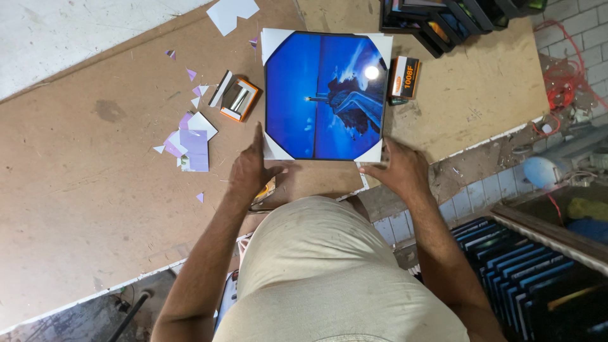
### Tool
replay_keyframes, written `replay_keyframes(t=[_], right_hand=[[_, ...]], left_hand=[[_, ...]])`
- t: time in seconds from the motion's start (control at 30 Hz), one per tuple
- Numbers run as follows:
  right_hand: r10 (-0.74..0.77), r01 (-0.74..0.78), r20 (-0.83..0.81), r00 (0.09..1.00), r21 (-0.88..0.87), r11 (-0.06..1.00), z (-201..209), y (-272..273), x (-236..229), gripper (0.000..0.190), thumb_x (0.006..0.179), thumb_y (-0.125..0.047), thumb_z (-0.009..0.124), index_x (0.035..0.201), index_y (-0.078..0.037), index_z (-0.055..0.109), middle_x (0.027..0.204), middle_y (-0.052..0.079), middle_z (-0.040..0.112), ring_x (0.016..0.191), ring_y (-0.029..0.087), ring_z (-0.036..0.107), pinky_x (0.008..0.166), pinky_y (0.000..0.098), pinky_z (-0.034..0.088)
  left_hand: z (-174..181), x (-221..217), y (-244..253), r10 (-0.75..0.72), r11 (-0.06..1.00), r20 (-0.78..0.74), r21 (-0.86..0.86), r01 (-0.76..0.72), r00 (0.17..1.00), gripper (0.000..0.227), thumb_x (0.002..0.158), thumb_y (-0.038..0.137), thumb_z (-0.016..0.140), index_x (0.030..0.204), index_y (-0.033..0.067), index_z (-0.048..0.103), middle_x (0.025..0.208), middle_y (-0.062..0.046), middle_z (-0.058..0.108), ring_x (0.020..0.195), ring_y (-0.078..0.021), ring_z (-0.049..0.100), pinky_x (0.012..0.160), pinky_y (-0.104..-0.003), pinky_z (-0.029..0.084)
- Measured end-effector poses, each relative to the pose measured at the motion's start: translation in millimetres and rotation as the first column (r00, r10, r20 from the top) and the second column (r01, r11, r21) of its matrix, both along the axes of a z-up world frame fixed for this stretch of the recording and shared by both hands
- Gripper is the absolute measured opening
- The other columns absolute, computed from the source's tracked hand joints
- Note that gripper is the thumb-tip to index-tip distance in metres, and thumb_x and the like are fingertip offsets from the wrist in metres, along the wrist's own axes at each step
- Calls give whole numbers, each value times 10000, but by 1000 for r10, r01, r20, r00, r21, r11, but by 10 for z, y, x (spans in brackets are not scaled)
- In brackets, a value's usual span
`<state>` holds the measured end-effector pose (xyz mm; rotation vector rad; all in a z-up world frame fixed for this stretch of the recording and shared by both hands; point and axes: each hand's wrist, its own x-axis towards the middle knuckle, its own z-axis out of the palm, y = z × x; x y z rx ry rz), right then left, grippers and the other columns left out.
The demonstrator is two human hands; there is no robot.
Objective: The person assembles picture frames by placing printed images into black frames, securing them with white backing paper, and using a stapler to fasten the corners. The person handles multiple frames and images, stacking completed frames on the table.
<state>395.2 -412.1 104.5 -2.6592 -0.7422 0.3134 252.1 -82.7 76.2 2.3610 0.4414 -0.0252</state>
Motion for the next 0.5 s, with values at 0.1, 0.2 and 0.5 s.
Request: replay_keyframes(t=[0.1,0.2,0.5], right_hand=[[-3,-1,-71,997,-50,999,39,91,45,382,820,-300,816,1065,-35,690,907,159,752,819,352,734,729,470,565],[29,-32,-27,999,-86,996,33,116,110,277,865,-254,804,972,-25,689,877,177,741,778,385,720,702,493,558],[-78,60,-98,992,-174,983,3,170,52,283,866,-319,772,1013,-85,712,883,190,744,832,419,714,736,524,553]], left_hand=[[-123,22,-102,90,990,-322,135,-48,943,631,912,147,700,1475,27,443,931,-269,728,847,-439,724,751,-532,579],[-281,35,-134,102,989,-300,132,-64,948,412,931,129,687,1299,15,541,875,-254,730,827,-434,726,736,-527,587],[162,424,443,-153,985,-405,6,170,902,714,707,604,878,1103,45,674,969,-206,739,949,-379,714,845,-486,569]])
